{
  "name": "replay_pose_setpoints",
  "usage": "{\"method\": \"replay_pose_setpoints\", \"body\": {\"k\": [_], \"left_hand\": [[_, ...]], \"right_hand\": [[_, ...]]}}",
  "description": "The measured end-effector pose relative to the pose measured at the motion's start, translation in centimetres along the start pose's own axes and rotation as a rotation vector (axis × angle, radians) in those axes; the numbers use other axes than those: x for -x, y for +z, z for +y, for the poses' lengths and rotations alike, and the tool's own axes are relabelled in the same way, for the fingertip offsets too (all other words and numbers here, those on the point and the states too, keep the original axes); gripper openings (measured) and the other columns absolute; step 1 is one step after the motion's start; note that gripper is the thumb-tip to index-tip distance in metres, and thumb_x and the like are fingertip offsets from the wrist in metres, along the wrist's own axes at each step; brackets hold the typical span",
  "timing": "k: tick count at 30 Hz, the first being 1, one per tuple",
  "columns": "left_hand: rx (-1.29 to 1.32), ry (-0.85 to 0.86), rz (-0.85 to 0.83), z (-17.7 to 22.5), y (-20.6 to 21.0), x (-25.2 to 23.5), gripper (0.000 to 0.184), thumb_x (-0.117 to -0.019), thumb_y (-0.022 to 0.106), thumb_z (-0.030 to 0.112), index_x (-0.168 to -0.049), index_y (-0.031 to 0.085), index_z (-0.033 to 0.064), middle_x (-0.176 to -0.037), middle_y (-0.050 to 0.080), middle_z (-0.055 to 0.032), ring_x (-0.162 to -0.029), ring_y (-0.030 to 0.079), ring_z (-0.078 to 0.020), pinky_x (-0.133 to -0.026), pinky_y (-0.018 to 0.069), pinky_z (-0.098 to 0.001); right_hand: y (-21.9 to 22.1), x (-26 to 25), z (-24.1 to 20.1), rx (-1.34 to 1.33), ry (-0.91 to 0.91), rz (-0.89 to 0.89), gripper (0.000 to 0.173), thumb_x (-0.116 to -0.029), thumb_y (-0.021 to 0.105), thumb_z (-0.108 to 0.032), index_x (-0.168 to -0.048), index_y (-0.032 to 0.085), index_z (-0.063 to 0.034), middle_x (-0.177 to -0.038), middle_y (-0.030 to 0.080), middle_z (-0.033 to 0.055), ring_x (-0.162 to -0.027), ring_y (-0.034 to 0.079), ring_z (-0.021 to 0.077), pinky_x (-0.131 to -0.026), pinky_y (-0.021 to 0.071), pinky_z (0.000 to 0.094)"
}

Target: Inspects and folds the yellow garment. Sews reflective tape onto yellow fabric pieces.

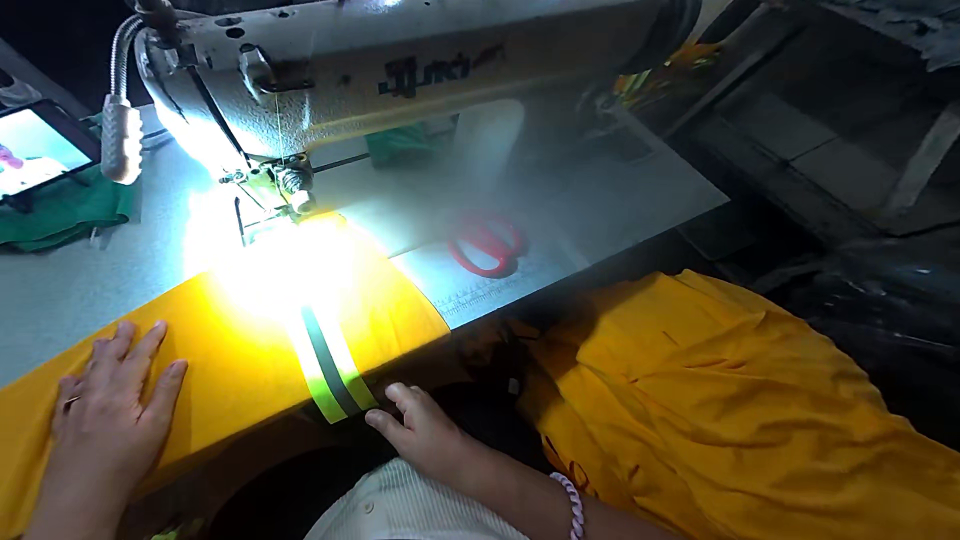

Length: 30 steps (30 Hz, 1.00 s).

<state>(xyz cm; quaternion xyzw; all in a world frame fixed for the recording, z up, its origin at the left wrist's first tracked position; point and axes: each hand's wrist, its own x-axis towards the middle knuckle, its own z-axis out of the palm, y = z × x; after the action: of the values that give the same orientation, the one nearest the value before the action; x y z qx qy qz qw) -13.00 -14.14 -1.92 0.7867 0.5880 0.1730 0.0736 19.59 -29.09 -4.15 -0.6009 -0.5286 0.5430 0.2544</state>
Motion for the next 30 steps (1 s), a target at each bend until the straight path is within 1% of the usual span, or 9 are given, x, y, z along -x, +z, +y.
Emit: {"method": "replay_pose_setpoints", "body": {"k": [7,10,14,16,20,22,24,27,30], "left_hand": [[-0.006,0.004,0.016,0.2,-0.2,0.1,0.071,-0.1029,0.034,0.060,-0.149,0.054,0.0112,-0.159,0.041,-0.0220,-0.150,0.031,-0.0456,-0.118,0.0162,-0.0730],[-0.051,0.034,0.038,1.3,-0.8,0.1,0.070,-0.1034,0.034,0.058,-0.146,0.056,0.0066,-0.158,0.042,-0.0243,-0.148,0.035,-0.0477,-0.116,0.0206,-0.0734],[0.059,0.062,0.007,4.8,-1.8,0.4,0.056,-0.1042,0.045,0.043,-0.142,0.060,0.0041,-0.156,0.045,-0.0223,-0.145,0.042,-0.0442,-0.115,0.0330,-0.0660],[0.164,0.087,-0.007,6.9,-1.7,0.6,0.048,-0.1042,0.051,0.037,-0.140,0.061,0.0062,-0.153,0.049,-0.0181,-0.143,0.046,-0.0389,-0.114,0.0392,-0.0604],[0.336,0.179,-0.016,10.0,-0.5,0.8,0.042,-0.1019,0.056,0.036,-0.135,0.067,0.0124,-0.148,0.056,-0.0126,-0.142,0.048,-0.0312,-0.116,0.0391,-0.0563],[0.335,0.208,-0.021,10.6,0.6,1.0,0.043,-0.0975,0.063,0.040,-0.133,0.069,0.0164,-0.145,0.058,-0.0110,-0.141,0.049,-0.0306,-0.115,0.0398,-0.0571],[0.274,0.208,-0.025,10.9,1.5,1.3,0.045,-0.0945,0.065,0.046,-0.131,0.070,0.0211,-0.145,0.059,-0.0103,-0.143,0.047,-0.0318,-0.117,0.0350,-0.0624],[0.226,0.214,-0.016,10.9,1.9,1.5,0.045,-0.0954,0.061,0.049,-0.131,0.070,0.0232,-0.145,0.059,-0.0100,-0.144,0.046,-0.0324,-0.117,0.0336,-0.0631],[0.223,0.213,-0.020,10.9,1.9,1.6,0.045,-0.0957,0.061,0.049,-0.132,0.070,0.0230,-0.146,0.059,-0.0085,-0.144,0.046,-0.0307,-0.118,0.0328,-0.0613]], "right_hand": [[0.1,-0.1,0.4,0.000,-0.008,0.034,0.041,-0.1050,0.053,-0.036,-0.113,0.065,0.0025,-0.109,0.068,0.0185,-0.108,0.064,0.0240,-0.097,0.0495,0.0391],[0.3,-0.1,0.6,-0.011,-0.038,0.063,0.038,-0.1039,0.055,-0.034,-0.110,0.066,0.0014,-0.103,0.068,0.0151,-0.101,0.065,0.0196,-0.093,0.0516,0.0363],[0.6,0.4,-0.1,-0.079,-0.159,-0.016,0.025,-0.1042,0.057,-0.025,-0.109,0.065,-0.0021,-0.098,0.070,0.0072,-0.091,0.067,0.0084,-0.084,0.0557,0.0260],[0.8,1.2,-1.6,-0.127,-0.198,-0.088,0.020,-0.1040,0.058,-0.020,-0.109,0.065,-0.0025,-0.097,0.071,0.0042,-0.089,0.068,0.0052,-0.081,0.0568,0.0231],[1.1,1.9,-3.0,-0.236,-0.192,-0.137,0.012,-0.1036,0.059,-0.014,-0.107,0.063,-0.0025,-0.092,0.071,0.0024,-0.083,0.070,0.0059,-0.076,0.0591,0.0234],[1.0,1.5,-2.2,-0.139,-0.141,-0.143,0.014,-0.1040,0.059,-0.018,-0.105,0.064,-0.0046,-0.089,0.071,0.0022,-0.081,0.070,0.0066,-0.075,0.0590,0.0242],[0.6,1.4,-1.8,0.155,-0.147,-0.093,0.021,-0.1051,0.057,-0.026,-0.107,0.066,-0.0070,-0.090,0.071,0.0023,-0.083,0.070,0.0087,-0.077,0.0587,0.0275],[-0.1,1.2,-2.7,0.610,-0.465,0.240,0.026,-0.1028,0.056,-0.025,-0.115,0.073,-0.0082,-0.102,0.075,0.0046,-0.095,0.072,0.0179,-0.086,0.0601,0.0385],[-1.0,-0.2,-4.1,0.800,-0.691,0.494,0.027,-0.1037,0.054,-0.029,-0.117,0.074,-0.0170,-0.107,0.073,0.0035,-0.099,0.068,0.0225,-0.084,0.0548,0.0419]]}}
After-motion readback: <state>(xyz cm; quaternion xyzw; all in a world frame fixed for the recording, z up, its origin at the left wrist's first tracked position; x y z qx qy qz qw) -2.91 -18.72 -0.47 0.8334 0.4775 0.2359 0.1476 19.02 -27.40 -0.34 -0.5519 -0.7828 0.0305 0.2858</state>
